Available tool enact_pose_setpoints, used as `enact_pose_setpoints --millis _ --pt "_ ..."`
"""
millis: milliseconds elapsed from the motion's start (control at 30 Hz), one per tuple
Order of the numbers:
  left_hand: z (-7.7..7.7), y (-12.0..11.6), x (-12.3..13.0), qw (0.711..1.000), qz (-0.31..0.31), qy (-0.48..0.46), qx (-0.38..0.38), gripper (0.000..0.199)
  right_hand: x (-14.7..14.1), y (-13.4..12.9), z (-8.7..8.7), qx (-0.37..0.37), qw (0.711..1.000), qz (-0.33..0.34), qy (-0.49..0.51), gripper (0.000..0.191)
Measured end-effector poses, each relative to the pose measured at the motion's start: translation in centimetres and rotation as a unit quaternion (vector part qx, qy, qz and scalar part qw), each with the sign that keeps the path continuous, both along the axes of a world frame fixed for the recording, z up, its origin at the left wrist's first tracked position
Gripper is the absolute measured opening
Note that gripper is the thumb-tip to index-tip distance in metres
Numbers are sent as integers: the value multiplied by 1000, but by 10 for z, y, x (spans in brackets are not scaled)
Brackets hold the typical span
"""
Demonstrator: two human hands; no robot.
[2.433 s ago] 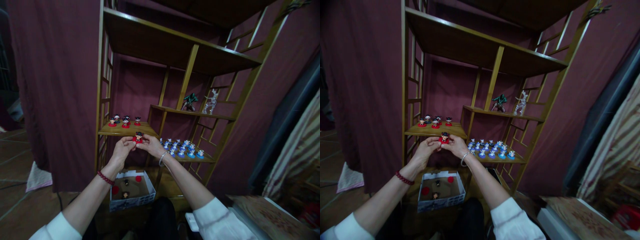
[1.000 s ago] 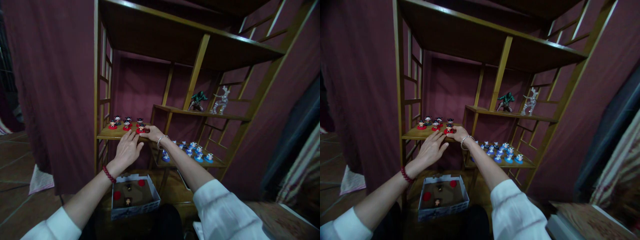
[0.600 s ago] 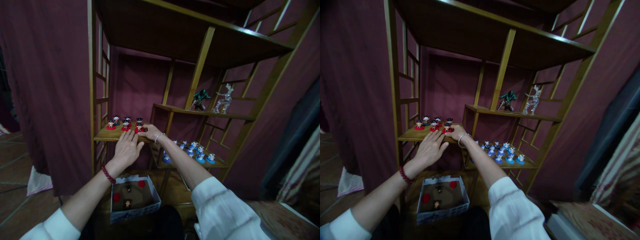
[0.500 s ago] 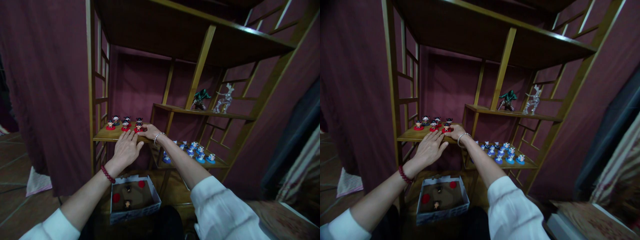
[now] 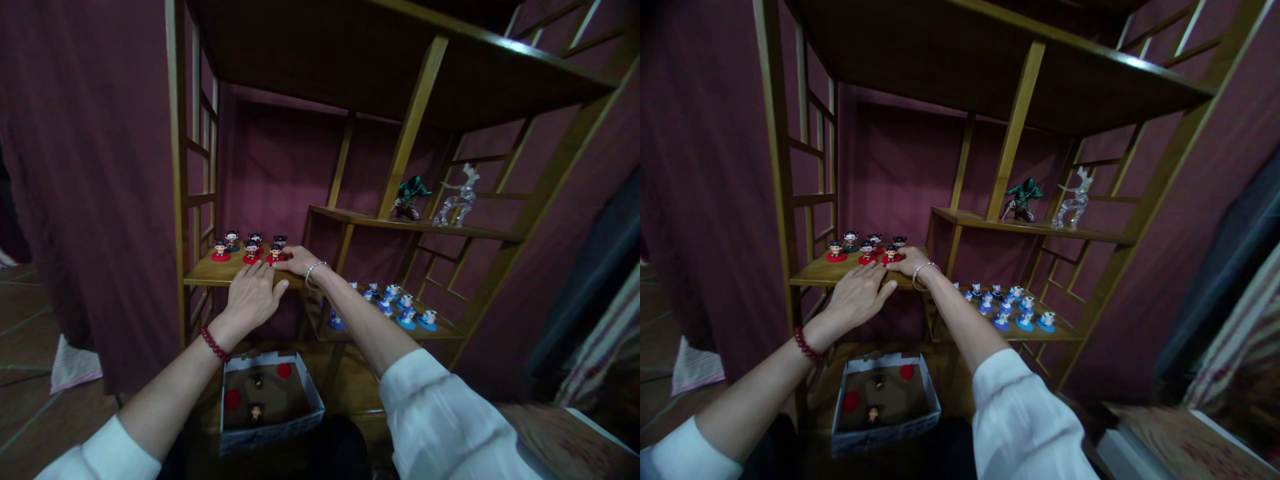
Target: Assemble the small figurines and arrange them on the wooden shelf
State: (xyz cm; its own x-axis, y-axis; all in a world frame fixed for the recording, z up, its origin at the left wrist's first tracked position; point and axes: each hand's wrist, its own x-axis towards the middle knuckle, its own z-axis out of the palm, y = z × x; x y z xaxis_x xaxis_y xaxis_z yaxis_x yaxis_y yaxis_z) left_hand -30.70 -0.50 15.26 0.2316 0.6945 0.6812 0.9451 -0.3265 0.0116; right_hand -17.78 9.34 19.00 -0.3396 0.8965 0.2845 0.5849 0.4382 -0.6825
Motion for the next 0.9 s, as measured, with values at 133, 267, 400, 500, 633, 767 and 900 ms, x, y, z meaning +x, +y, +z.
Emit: enact_pose_setpoints --millis 133,267,400,500,633,767,900 --pt "3 0 -1 1000 -1 -4 -13 48 -2 2 1 -3 1000 8 12 27" --pt "6 -1 -2 1000 -1 -1 -24 48 -3 3 1 -19 999 23 23 28" --pt "6 0 -2 1000 4 5 -28 50 -3 5 1 -18 999 18 27 30" --pt "6 1 -2 1000 7 8 -22 50 -4 5 1 -24 999 11 28 30" --pt "5 2 -2 1000 6 8 -4 49 -6 3 1 -33 999 8 32 28" --pt "4 3 -2 1000 8 6 2 48 -8 2 2 -27 1000 -1 16 29" --pt "3 3 -2 1000 5 0 5 47 -6 3 1 -8 1000 5 -5 30"
